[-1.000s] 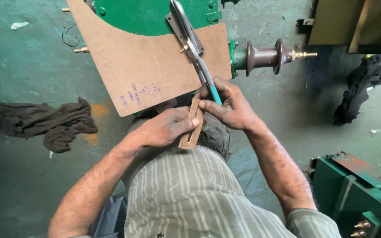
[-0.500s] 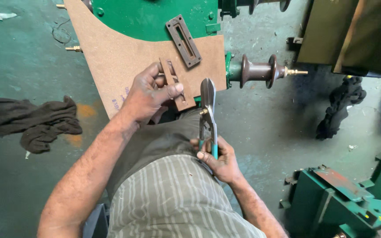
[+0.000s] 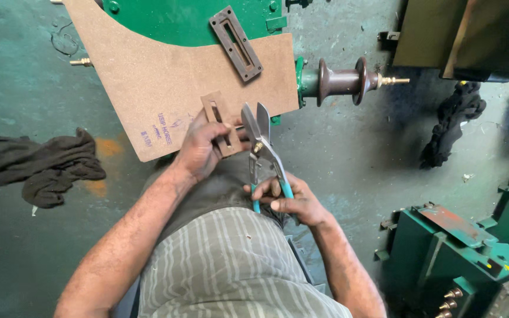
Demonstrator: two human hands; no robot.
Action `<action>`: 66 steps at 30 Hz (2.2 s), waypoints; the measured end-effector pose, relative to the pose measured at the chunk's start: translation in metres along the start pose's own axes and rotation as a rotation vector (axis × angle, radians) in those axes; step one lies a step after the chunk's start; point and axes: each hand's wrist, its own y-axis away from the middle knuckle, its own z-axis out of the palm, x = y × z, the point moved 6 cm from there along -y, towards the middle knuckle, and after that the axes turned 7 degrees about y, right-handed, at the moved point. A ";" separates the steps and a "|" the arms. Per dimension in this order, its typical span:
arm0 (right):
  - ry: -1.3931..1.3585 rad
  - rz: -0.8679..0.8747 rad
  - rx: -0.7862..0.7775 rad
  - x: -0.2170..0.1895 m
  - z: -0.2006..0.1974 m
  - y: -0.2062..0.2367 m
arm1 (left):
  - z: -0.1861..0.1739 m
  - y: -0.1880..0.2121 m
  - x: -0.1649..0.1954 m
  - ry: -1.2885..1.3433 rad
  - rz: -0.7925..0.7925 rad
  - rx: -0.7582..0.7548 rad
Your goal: The person holds a fiberboard sheet on their lap and cuts narrow strips from it using tin snips. They then align a cut strip with the slot of a metal frame plate and press the strip into place, fitting the cut piece into the frame.
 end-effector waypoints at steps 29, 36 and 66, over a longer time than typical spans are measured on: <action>1.693 -0.597 0.362 -0.065 0.024 -0.079 | -0.016 0.007 -0.032 -0.763 0.207 0.246; 0.850 -0.216 0.231 -0.033 -0.040 -0.066 | -0.018 0.004 -0.027 -0.482 0.249 0.114; 0.600 -0.059 0.112 0.042 0.010 0.025 | 0.008 -0.020 0.020 -0.441 0.277 0.071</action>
